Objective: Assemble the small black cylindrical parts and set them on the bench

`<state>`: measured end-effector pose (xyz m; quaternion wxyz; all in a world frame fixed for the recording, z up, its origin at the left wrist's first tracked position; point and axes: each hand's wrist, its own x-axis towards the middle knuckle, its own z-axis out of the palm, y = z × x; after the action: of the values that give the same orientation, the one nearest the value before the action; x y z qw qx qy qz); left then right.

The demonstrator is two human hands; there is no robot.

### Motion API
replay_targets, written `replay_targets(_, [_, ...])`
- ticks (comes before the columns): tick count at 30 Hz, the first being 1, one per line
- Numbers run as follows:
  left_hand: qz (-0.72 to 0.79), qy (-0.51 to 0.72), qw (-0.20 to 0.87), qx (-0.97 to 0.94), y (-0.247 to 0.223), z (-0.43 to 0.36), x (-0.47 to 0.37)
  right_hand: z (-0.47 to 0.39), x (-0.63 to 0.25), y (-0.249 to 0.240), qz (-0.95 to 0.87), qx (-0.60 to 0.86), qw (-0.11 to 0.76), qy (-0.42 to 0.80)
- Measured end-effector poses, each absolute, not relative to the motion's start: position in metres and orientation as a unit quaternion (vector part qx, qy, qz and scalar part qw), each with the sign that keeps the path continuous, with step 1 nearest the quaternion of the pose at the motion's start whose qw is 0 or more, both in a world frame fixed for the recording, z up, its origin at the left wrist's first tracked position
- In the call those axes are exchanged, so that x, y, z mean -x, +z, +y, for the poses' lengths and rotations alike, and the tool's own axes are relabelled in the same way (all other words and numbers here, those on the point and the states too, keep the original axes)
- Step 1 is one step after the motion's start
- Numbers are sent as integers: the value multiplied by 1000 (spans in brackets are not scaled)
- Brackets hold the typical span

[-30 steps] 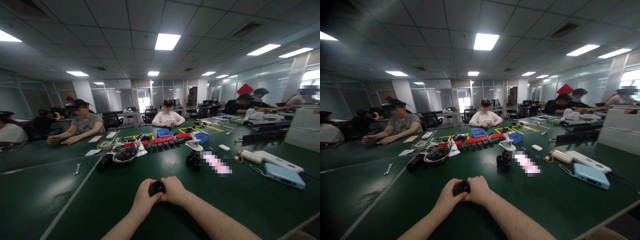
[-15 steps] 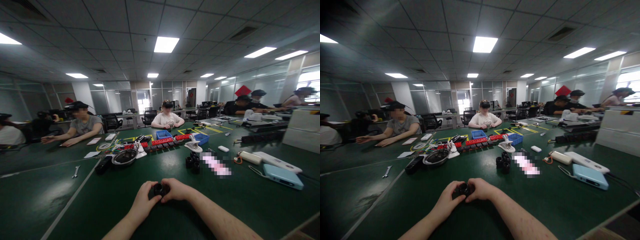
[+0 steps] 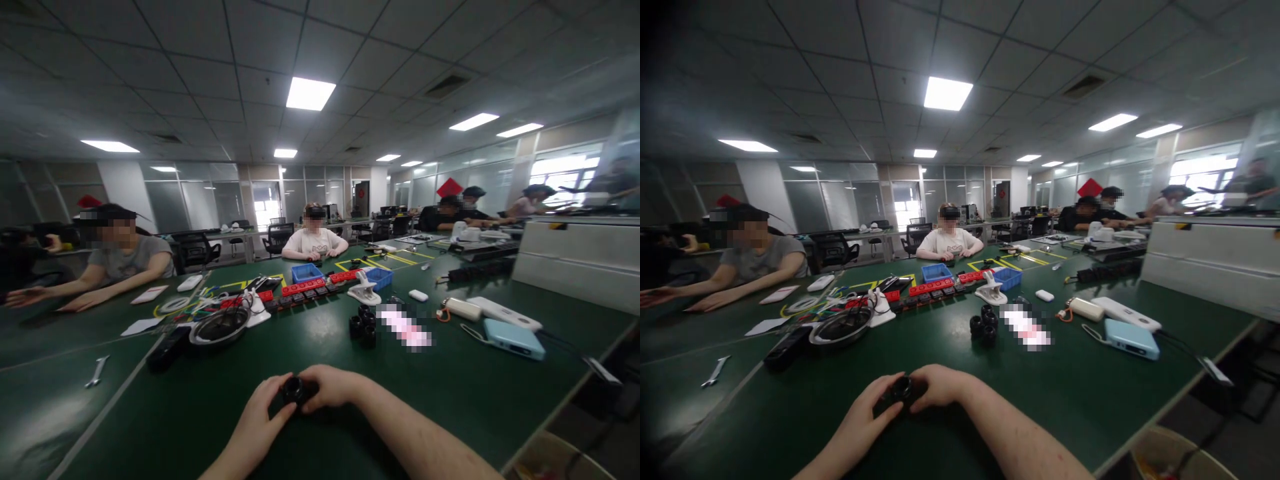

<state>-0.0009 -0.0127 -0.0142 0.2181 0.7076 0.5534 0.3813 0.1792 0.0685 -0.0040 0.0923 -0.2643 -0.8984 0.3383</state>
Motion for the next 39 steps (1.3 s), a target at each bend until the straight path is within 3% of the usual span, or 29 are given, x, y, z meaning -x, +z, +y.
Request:
replay_targets(3, [557,380,224,-704,-20,-7,2,70,-178,-8,-888,303,90,334])
replay_targets(9, [603,392,202,-665,-23,-2,-3,53,-154,-14,-897,415,115,96])
replay_targets(11, [605,390,192,-667,-24,-2,-2,51,-151,-14,-901,412,118,70])
replay_targets(16, [604,389,155,-678,-31,1,6,65,-166,-10,-920,331,88,193])
replay_targets(21, [577,387,187,-694,-29,2,9,76,-178,-9,-887,288,81,351])
replay_targets(24, [565,397,202,-695,-25,0,6,70,-174,-9,-880,334,97,323])
replay_targets(30, [618,405,143,-659,-21,-4,-4,50,-156,-8,-899,404,137,102])
replay_targets(36, [568,397,209,-690,-10,-12,-1,64,-170,-5,-921,285,103,245])
replay_targets(39, [546,396,226,-702,-8,-14,0,69,-177,-3,-918,284,94,261])
